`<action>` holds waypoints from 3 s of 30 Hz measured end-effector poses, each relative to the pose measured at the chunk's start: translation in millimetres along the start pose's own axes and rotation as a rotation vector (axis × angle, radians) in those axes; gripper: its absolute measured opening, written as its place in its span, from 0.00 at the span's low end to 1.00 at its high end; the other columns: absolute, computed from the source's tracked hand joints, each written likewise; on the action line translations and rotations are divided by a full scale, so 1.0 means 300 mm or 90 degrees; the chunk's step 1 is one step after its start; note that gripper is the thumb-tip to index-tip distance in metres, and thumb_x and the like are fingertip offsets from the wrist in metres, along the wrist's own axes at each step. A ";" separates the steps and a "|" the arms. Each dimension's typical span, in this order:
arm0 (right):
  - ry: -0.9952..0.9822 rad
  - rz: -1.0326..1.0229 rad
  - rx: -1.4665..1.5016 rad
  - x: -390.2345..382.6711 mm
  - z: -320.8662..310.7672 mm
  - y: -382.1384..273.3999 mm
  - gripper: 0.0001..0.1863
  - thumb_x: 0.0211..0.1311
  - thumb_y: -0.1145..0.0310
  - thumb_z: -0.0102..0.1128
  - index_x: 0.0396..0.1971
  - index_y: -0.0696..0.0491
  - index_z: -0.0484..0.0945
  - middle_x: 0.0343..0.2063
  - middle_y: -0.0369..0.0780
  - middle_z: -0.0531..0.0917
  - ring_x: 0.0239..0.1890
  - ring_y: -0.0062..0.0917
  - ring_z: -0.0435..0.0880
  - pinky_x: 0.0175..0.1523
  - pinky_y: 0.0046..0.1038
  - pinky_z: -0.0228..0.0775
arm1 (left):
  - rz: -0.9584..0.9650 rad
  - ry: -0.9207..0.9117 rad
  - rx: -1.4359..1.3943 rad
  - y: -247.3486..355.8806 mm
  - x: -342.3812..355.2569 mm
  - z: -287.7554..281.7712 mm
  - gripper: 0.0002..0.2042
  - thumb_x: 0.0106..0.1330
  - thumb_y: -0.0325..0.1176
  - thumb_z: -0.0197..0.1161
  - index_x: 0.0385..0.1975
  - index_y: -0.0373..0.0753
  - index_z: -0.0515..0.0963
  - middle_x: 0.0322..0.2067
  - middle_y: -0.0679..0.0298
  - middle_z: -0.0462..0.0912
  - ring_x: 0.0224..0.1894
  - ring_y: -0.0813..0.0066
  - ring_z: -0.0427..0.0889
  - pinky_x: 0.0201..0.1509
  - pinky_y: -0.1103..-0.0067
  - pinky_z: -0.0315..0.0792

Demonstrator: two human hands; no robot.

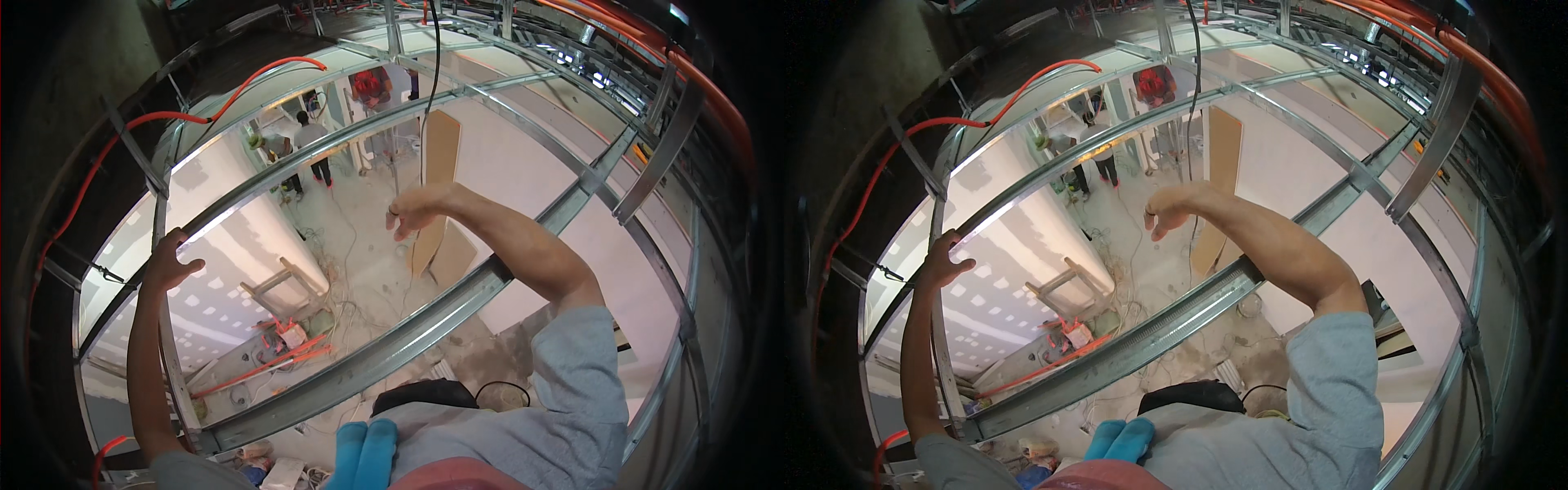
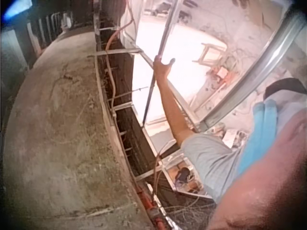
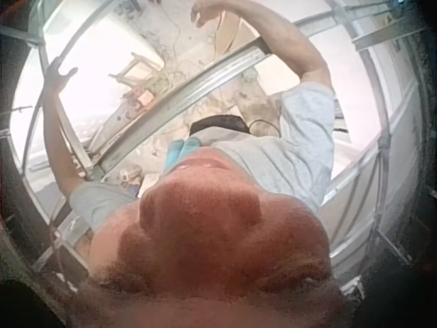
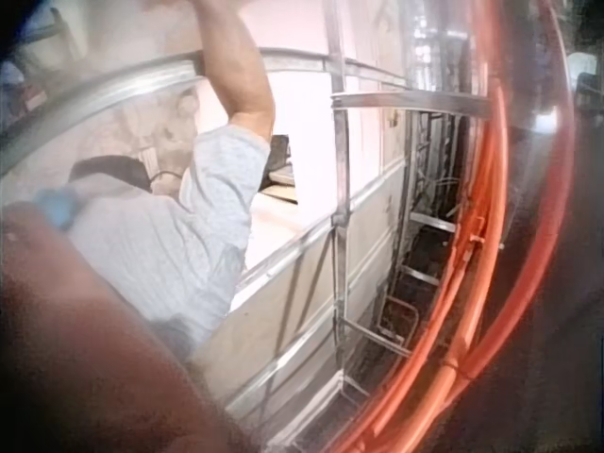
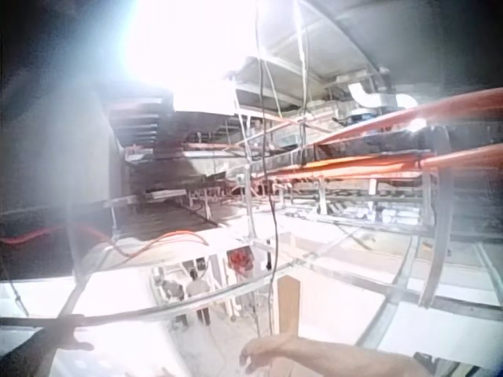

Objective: The person holds onto a metal ceiling frame while gesturing toward people below by hand, then steps down and adjusts their belt.

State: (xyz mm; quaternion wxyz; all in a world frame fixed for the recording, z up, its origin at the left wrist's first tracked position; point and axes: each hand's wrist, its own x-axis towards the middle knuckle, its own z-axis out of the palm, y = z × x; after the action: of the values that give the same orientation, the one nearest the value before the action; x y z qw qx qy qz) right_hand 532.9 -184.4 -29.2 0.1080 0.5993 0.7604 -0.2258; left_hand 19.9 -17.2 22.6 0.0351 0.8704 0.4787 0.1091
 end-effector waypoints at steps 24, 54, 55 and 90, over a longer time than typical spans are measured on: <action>-0.040 0.061 0.007 0.027 0.016 0.007 0.34 0.60 0.46 0.68 0.64 0.46 0.75 0.50 0.42 0.86 0.54 0.37 0.83 0.58 0.37 0.74 | -0.028 0.026 0.046 0.024 -0.035 -0.008 0.31 0.49 0.41 0.76 0.52 0.39 0.71 0.54 0.54 0.79 0.58 0.54 0.78 0.60 0.63 0.74; -0.018 0.008 0.014 -0.013 -0.019 -0.019 0.29 0.63 0.48 0.66 0.60 0.48 0.79 0.46 0.45 0.87 0.51 0.39 0.84 0.56 0.33 0.75 | -0.023 0.049 0.046 0.017 -0.044 -0.001 0.30 0.50 0.40 0.76 0.53 0.38 0.74 0.53 0.56 0.80 0.57 0.56 0.79 0.60 0.65 0.74; -0.022 0.002 0.013 -0.003 -0.016 -0.014 0.29 0.63 0.48 0.66 0.60 0.48 0.79 0.46 0.45 0.87 0.51 0.39 0.84 0.56 0.33 0.75 | -0.029 0.047 0.047 0.015 -0.042 -0.001 0.30 0.50 0.40 0.76 0.53 0.38 0.74 0.53 0.56 0.80 0.57 0.56 0.79 0.60 0.65 0.74; -0.030 0.027 0.027 0.000 -0.004 -0.019 0.30 0.60 0.55 0.71 0.57 0.58 0.79 0.42 0.47 0.88 0.47 0.36 0.87 0.51 0.30 0.76 | -0.029 -0.008 0.068 0.012 -0.026 -0.012 0.30 0.54 0.41 0.73 0.56 0.37 0.74 0.57 0.56 0.78 0.61 0.55 0.77 0.64 0.65 0.71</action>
State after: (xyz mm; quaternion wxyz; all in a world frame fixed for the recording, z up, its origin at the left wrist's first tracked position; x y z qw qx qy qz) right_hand 527.5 -185.0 -26.9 0.1182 0.6117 0.7400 -0.2535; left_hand 18.1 -25.8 25.5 -0.0059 0.8605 0.5036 0.0773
